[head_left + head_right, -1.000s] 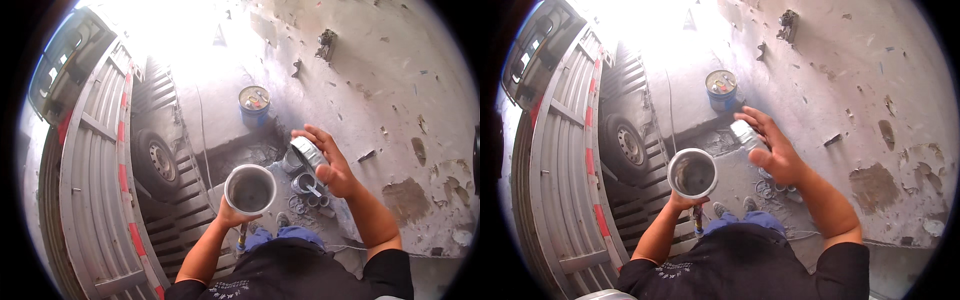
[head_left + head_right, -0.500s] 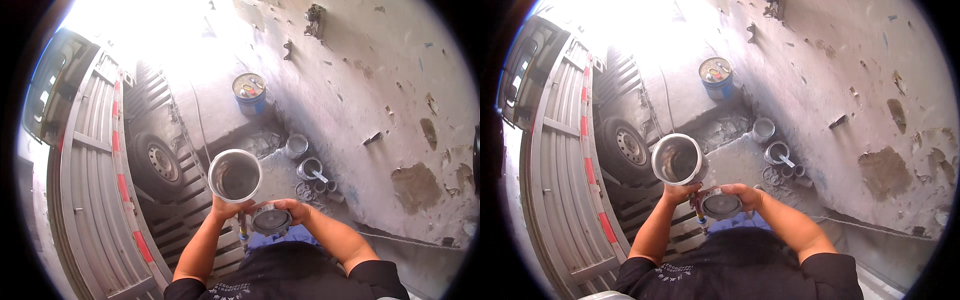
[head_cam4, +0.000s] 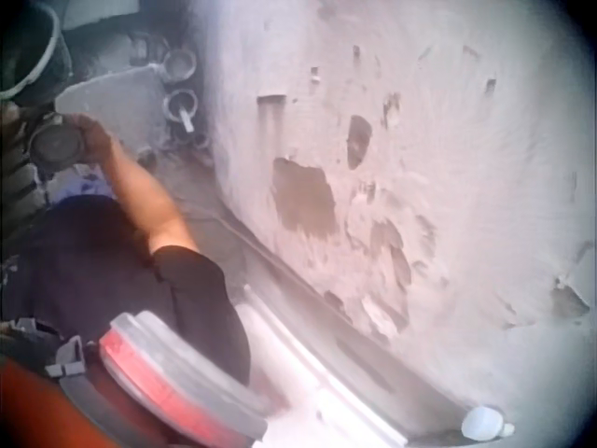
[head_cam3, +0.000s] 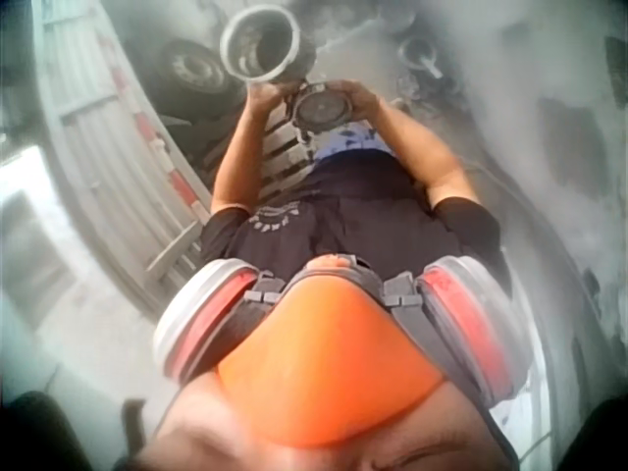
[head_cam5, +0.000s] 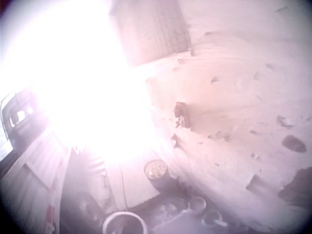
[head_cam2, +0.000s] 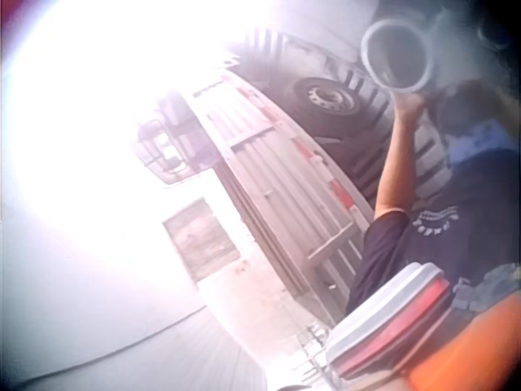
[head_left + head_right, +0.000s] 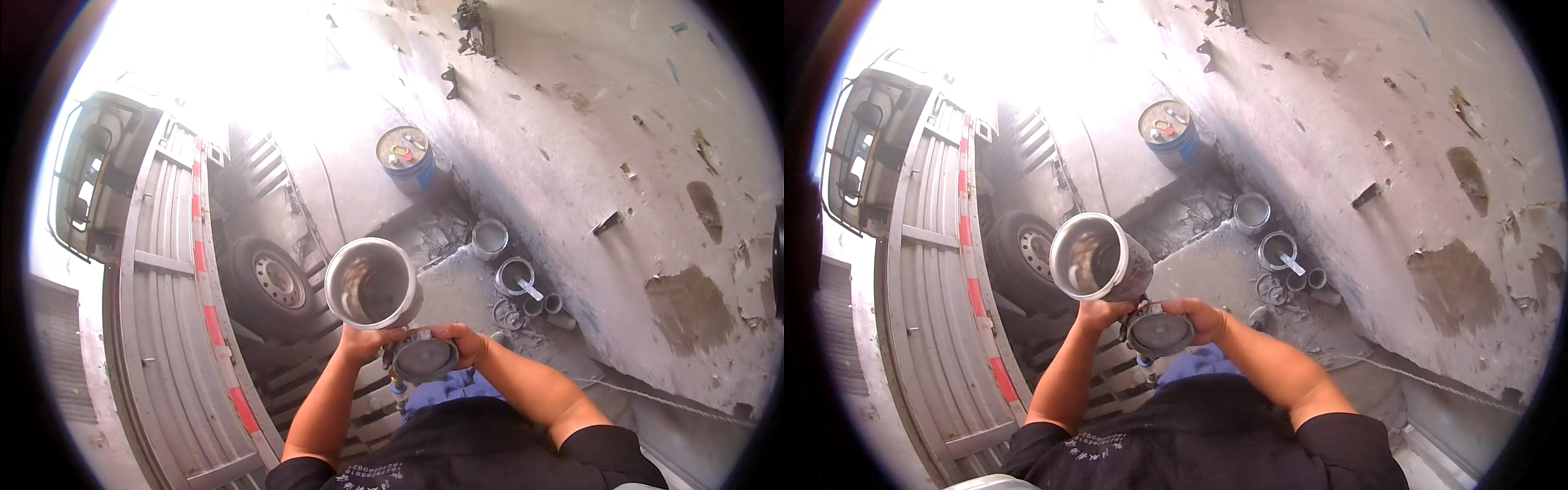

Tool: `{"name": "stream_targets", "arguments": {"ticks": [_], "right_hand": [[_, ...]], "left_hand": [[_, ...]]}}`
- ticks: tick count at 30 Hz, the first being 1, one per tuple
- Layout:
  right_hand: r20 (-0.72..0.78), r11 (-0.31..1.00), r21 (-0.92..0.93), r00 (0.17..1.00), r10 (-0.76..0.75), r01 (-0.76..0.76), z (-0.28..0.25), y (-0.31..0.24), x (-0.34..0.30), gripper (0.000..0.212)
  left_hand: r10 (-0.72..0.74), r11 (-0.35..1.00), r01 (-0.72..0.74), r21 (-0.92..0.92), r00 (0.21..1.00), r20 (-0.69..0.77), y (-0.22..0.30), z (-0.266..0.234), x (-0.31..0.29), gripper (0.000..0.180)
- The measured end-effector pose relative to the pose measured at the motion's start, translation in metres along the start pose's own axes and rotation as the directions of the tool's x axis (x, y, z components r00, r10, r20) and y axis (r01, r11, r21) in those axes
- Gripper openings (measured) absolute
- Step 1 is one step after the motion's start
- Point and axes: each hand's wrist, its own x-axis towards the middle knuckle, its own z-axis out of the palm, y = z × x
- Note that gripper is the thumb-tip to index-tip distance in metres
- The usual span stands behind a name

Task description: The person uses a spray gun to apply paint to the rear and side of a silver vehicle in a workshop. The vehicle is partially masked with plastic sheeting and tape. The person refills the spray gun from a paint can and continues the application process.

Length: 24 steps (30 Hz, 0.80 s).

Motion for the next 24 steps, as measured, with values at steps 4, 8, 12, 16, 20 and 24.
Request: {"name": "stream_targets", "arguments": {"ticks": [4,8,12,16,20,24], "right_hand": [[-0.085,0.998,0.066,0.996,-0.017,0.023,-0.011,-0.014,-0.013,0.065],[-0.028,0.989,0.149,1.0,-0.012,0.016,-0.023,-0.03,-0.02,0.061],[0.006,0.984,0.174,0.999,-0.04,0.039,-0.031,-0.048,-0.026,0.06],[-0.205,0.978,0.175,0.976,-0.074,0.111,-0.051,-0.056,-0.046,0.059],[-0.412,0.978,0.053,0.896,-0.163,0.202,-0.086,-0.046,-0.105,0.071],[-0.583,0.908,0.048,0.75,-0.313,0.416,-0.089,-0.029,-0.161,0.074]], "left_hand": [[-0.225,0.876,0.245,-0.416,0.97,0.095,-0.049,0.002,-0.021,0.072],[-0.53,0.681,0.462,-0.568,0.846,0.053,-0.088,0.035,-0.059,0.059],[-0.43,0.76,0.365,-0.538,0.903,0.004,-0.109,0.047,-0.038,0.056],[-0.47,0.797,0.383,-0.467,0.879,-0.083,-0.122,0.055,-0.018,0.061],[-0.478,0.816,0.41,-0.408,0.875,-0.076,-0.161,0.052,0.006,0.065],[-0.583,0.784,0.521,-0.338,0.804,-0.114,-0.237,0.033,0.022,0.065]]}}
